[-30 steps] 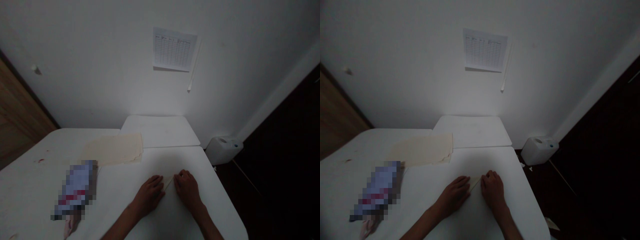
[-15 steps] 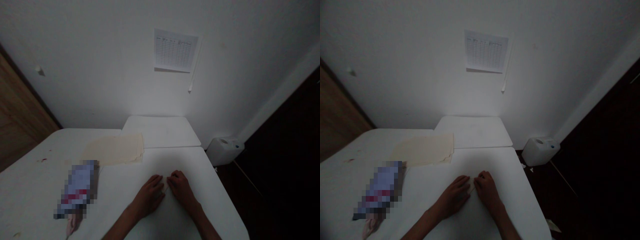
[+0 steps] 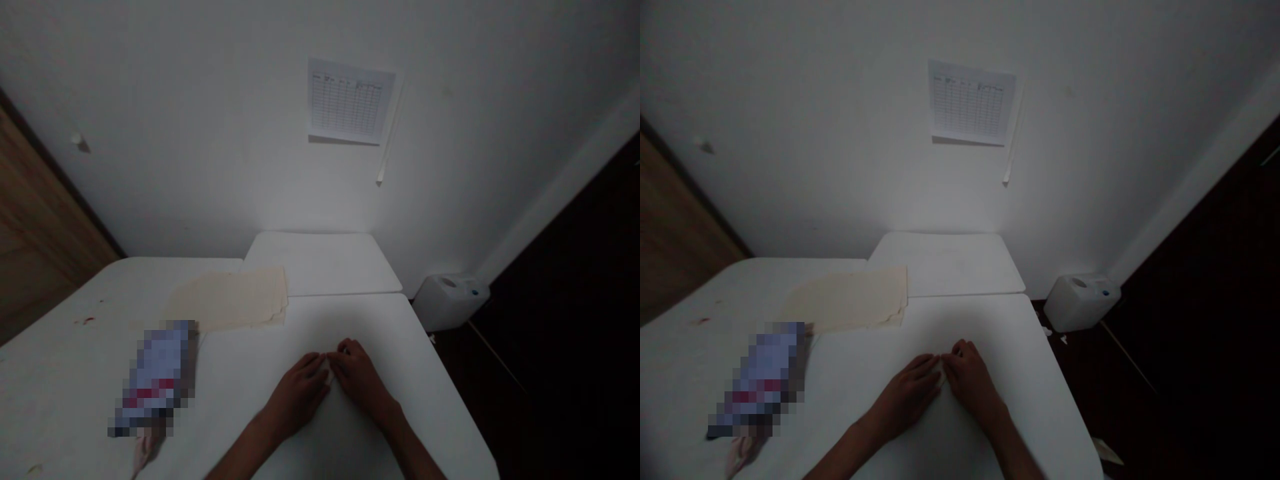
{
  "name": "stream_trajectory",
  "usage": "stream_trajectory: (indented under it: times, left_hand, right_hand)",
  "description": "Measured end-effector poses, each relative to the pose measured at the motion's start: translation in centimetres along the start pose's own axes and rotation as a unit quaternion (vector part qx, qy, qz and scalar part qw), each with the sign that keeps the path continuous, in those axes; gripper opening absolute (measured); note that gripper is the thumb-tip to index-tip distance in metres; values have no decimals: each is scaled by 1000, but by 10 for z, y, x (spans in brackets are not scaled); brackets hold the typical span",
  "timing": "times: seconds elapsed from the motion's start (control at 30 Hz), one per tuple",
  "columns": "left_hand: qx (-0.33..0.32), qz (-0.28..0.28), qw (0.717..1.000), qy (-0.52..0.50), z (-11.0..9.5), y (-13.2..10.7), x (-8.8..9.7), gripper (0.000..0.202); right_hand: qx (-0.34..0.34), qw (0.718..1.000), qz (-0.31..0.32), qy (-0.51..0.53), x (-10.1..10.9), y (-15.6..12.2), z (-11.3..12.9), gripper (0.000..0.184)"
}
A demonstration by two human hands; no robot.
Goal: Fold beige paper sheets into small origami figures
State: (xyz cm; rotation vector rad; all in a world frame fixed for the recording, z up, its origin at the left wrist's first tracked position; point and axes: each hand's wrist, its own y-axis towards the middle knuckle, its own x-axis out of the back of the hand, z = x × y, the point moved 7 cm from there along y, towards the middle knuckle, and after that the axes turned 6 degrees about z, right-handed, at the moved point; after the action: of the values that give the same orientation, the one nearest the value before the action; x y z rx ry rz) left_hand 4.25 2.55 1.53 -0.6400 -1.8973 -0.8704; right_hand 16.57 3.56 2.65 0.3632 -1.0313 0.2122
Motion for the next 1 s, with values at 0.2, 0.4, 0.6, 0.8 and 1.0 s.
stream_trajectory:
  times: [0.2, 0.4, 0.6, 0.8, 1.0]
  left_hand:
    - [16, -27, 999, 7, 1, -4, 1, 31]
    - [26, -34, 999, 33, -1, -7, 1, 33]
    - [28, -27, 999, 33, -2, -8, -1, 38]
    - [68, -58, 992, 91, 2, -19, 1, 45]
    - [120, -44, 983, 136, 11, -35, 8, 45]
  right_hand:
    - [-2, 998, 26, -55, 1, 1, 6, 25]
    - [0, 995, 26, -94, -4, 1, 7, 31]
    - [-9, 994, 31, -100, -5, 1, 10, 44]
    - [-18, 994, 39, -102, -5, 1, 9, 37]
    - [-28, 993, 44, -103, -2, 1, 10, 35]
